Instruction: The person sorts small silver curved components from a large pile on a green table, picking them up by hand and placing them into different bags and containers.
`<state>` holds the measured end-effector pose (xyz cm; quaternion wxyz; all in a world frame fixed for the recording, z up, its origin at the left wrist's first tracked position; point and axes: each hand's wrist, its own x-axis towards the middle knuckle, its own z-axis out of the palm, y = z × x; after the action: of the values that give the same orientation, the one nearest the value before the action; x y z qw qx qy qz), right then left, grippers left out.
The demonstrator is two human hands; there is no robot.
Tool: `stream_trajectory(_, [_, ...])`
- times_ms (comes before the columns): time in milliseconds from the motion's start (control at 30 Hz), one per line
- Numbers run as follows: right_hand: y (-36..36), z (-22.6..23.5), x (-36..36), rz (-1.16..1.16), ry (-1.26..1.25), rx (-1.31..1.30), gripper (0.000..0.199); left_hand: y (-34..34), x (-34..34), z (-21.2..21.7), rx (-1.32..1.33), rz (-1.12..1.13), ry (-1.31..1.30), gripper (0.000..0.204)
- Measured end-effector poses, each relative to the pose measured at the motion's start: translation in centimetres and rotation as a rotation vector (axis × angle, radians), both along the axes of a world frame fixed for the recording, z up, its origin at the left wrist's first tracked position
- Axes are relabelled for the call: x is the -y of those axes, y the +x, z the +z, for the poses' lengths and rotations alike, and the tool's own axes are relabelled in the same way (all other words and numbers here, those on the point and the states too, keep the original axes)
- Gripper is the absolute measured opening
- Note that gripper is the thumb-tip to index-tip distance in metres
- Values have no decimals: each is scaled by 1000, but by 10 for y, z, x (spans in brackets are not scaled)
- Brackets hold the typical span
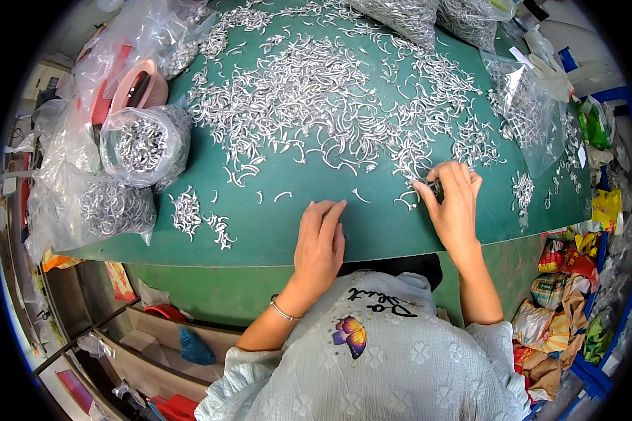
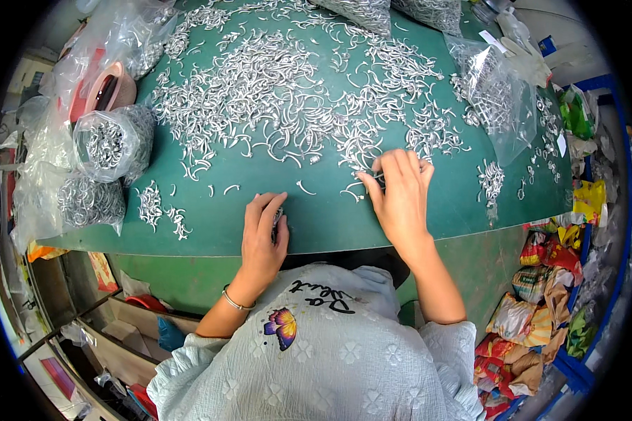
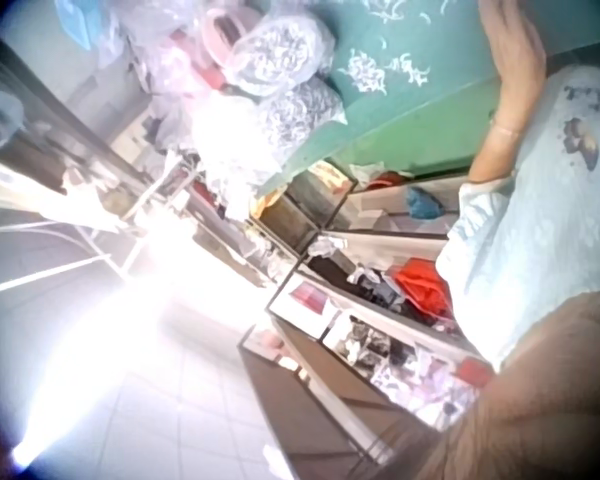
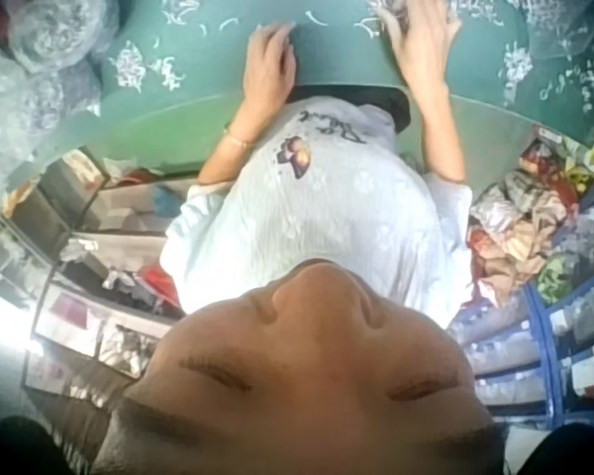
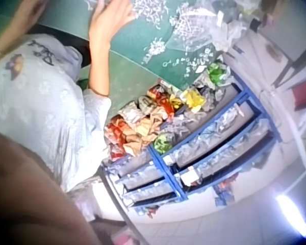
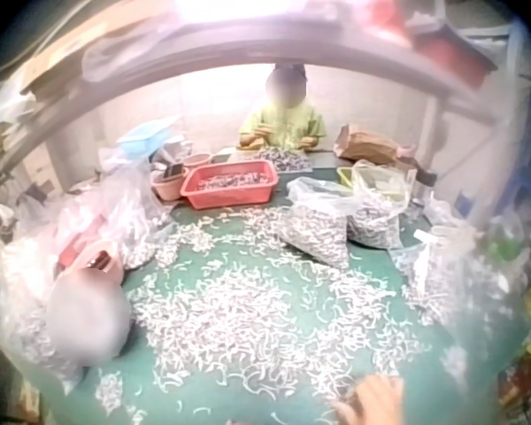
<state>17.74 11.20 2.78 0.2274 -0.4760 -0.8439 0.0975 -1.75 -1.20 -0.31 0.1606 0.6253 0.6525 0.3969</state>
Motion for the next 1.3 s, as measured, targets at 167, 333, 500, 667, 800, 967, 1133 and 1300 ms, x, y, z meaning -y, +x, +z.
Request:
stream_trajectory(167, [-4,-9,-4,57,24,22,18,-1,-2,2,-34,-26,-15,40])
stream_trajectory(333, [3,-3,-7,92,-27,-9,16,-1,0,1,-36,-10,-27,38])
stream_trajectory(500, [1,-5,-3,-7,-3,-68,20,-1,-1,0,-22,-12,-18,38])
stream_trajectory(667, [-7,-12,1,26,33,24,14,0,-1,0,-23,-8,-12,37])
stream_trajectory(800, [18,1,-4,-54,-27,-203,11,0,-2,-1,-21,-5,-7,36])
stream_trajectory(967, [97,3,-12,-562,91,87,12,0,-1,1,-26,-3,-9,35])
stream_trajectory(1133, [100,-2,-14,-497,268,137,9,2,-3,3,-55,13,-8,35])
stream_trajectory(1300, [18,1,-5,-103,18,-14,14,2,-3,0,-75,11,-14,35])
